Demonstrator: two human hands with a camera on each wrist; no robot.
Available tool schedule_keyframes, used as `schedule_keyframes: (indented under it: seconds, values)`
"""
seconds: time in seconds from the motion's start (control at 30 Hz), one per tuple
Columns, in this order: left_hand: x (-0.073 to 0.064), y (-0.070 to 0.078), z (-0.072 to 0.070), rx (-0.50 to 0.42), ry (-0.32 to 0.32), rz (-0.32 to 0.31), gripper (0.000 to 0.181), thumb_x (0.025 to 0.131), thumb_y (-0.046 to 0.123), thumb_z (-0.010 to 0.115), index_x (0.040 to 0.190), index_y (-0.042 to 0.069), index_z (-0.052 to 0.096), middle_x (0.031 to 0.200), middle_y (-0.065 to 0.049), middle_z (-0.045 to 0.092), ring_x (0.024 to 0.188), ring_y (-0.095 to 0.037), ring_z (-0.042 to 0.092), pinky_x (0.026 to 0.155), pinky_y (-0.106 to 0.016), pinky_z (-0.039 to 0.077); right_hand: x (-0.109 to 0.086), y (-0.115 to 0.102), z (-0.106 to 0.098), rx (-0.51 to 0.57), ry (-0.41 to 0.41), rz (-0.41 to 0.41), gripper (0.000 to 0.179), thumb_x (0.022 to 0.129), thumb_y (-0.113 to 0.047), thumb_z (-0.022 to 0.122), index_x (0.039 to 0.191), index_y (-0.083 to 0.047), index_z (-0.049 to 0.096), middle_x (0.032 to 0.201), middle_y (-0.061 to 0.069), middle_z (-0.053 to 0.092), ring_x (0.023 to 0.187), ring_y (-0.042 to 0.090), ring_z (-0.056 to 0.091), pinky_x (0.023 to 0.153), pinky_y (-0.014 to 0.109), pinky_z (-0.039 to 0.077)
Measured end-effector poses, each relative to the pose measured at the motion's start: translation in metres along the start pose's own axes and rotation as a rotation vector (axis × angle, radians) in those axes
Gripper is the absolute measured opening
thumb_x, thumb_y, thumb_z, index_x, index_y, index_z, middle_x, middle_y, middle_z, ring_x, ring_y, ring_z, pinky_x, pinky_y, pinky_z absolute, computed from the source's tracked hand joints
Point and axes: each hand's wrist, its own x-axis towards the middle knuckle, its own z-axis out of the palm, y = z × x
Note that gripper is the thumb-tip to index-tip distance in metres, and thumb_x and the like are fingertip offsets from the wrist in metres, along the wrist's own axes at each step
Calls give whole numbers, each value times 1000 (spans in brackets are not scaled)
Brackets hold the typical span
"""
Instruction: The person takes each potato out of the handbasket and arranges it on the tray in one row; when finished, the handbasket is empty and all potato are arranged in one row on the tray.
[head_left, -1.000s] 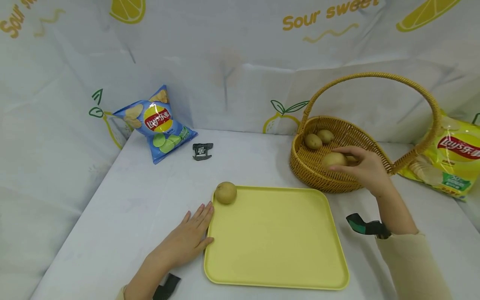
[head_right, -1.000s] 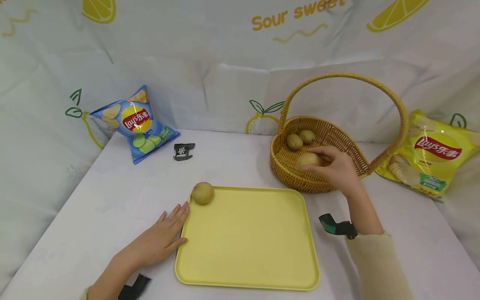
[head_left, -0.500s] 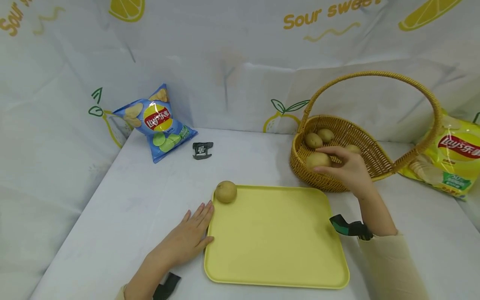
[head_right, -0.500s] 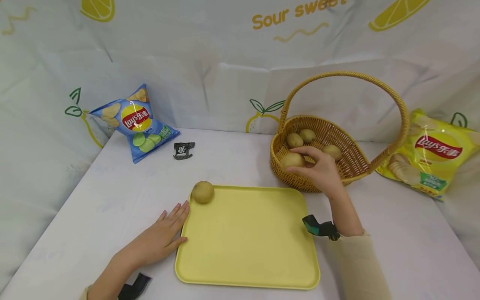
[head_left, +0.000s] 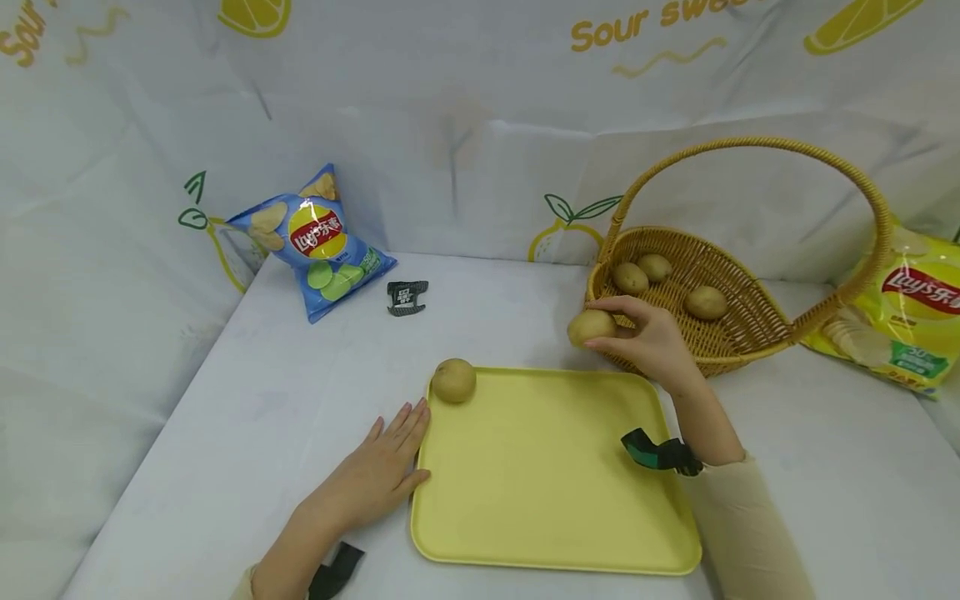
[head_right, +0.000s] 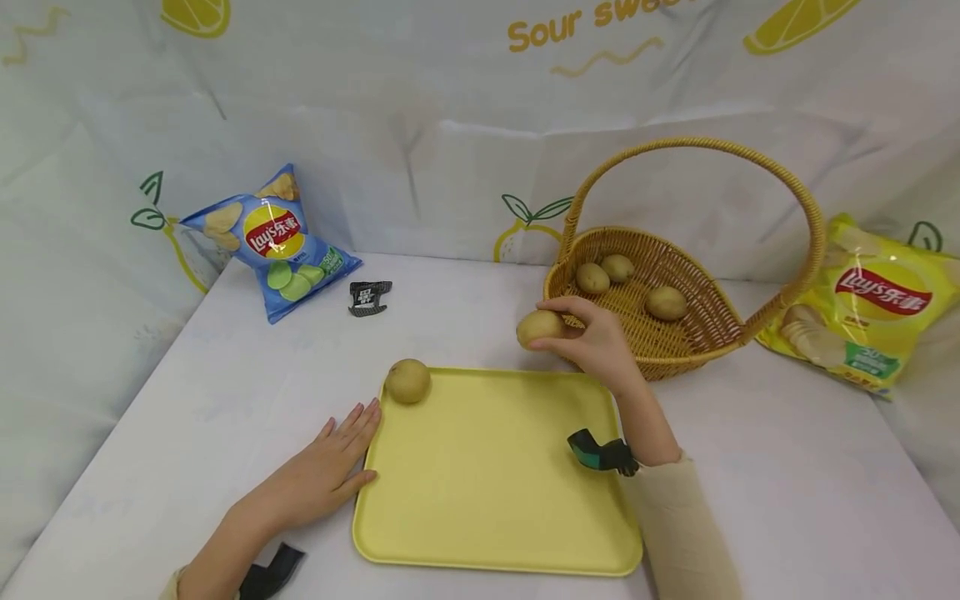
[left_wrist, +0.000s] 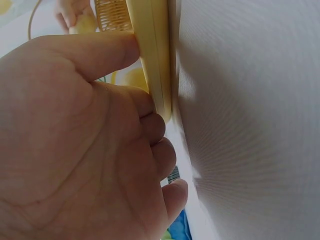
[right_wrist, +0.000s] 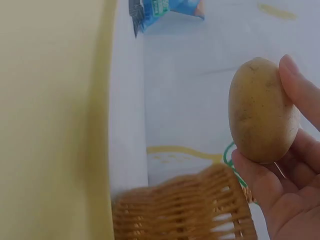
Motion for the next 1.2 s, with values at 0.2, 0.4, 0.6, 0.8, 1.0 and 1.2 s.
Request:
schedule_keyframes:
  seconds: [0.2,0.4,0.6,0.8,1.0,1.2]
  values:
    - [1,0,1,6,3,2,69,99,36,47,149,0,18,156,-11,12,143,-27,8,112,-52,13,8,2,16,-2,-26,-48,46,72,2,79,115,7,63,116,17,61,97,7,60,76,20,53]
    - [1,-1,1,4,2,-1,69,99,36,47,149,0,18,156,-11,12,143,-27,8,112,-52,14,14,1,27,-20,-53,-49,45,71,-2,81,114,4,65,112,17,63,94,12,60,74,19,53]
    - [1,-1,1,-1,-3,-2,69,98,36,47,149,-1,18,156,-11,12,143,-27,8,112,-52,13,17,3,36,-24,-99,-68,46,70,0,81,112,6,65,110,18,62,95,16,60,77,21,53]
    - [2,-1,1,0,-4,-7,70,98,37,47,149,-1,17,156,-11,12,143,-26,8,113,-52,13,19,6,49,-14,-175,-10,48,69,-1,81,112,8,63,115,19,60,101,25,59,83,27,52]
    - [2,-2,1,-4,1,2,70,98,37,47,149,-1,17,156,-11,12,143,-27,8,112,-52,13,19,10,63,-71,-254,-11,45,69,-7,83,110,4,65,113,16,63,106,28,58,87,32,51]
    - [2,-2,1,-6,5,15,69,99,36,47,149,-2,18,156,-12,13,143,-28,8,112,-53,14,20,15,74,-119,-317,-33,44,68,-11,84,108,0,67,109,11,66,106,24,58,88,32,50]
